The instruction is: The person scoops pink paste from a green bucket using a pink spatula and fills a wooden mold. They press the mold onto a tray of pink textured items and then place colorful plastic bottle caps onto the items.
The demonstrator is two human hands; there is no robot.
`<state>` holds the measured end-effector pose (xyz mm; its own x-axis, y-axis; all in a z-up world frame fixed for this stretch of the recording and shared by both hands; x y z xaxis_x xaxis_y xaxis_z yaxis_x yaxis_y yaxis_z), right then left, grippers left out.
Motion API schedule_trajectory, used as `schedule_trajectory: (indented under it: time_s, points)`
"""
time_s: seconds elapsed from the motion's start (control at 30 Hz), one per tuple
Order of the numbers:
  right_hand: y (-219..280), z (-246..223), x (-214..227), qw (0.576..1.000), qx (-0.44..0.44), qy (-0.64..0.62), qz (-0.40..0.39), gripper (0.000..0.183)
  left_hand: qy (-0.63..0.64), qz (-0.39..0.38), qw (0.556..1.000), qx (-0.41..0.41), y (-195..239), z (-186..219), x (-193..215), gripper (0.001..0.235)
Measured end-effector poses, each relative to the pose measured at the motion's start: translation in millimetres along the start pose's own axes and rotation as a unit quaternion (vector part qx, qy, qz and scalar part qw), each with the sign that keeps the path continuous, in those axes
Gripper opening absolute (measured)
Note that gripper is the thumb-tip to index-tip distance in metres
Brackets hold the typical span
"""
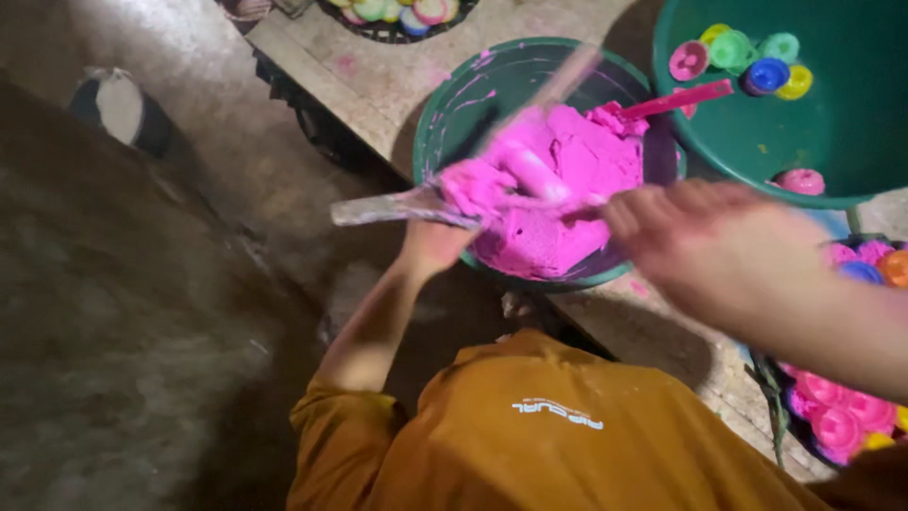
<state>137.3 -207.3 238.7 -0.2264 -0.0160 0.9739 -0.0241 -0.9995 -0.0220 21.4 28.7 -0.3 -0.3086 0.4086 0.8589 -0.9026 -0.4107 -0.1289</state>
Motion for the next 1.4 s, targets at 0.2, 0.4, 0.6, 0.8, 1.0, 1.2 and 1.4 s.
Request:
schedule_trajectory:
  time_s: [0.2,0.4,0.6,0.8,1.0,1.2,1.4]
  points:
    - [-12,30,7,0.979,-0.098,-0.035,-0.176,0.031,0.013,0.118,0.985,-0.122,-1,20,18,0.045]
    - [-59,-3,-27,0.986,-0.011,-0.068,-0.155,0.022,0.082,0.095,0.986,-0.112,-9,56,24,0.044]
    - [-50,-19,-23,0.985,0.043,-0.117,-0.117,0.024,-0.043,0.118,0.988,-0.087,4,57,46,0.059]
    - [-22,7,-6,0.993,0.007,-0.002,-0.120,0.036,0.003,0.139,0.990,-0.014,-8,50,82,0.061]
    - [-62,-30,-70,0.996,0.051,-0.041,-0.055,0.024,-0.019,0.119,0.990,-0.074,-10,63,51,0.059]
    - [-1,8,1,0.995,-0.014,-0.021,-0.100,0.038,-0.016,0.146,0.989,0.032,-11,37,71,0.056]
    - [-53,-25,-35,0.996,0.018,0.075,-0.047,0.017,-0.021,0.142,0.989,-0.026,-11,58,51,0.054]
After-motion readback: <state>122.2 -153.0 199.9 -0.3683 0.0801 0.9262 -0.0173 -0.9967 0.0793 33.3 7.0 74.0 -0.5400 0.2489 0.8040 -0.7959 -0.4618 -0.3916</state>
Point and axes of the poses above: each hand's wrist, its own y-axis away from the middle knuckle, its own x-axis out of the back of the hand, z = x × y, the point moved 3 cm from there along -y, towards the middle knuckle, and after that the axes turned 10 degrees about -y, right-handed, at the moved point
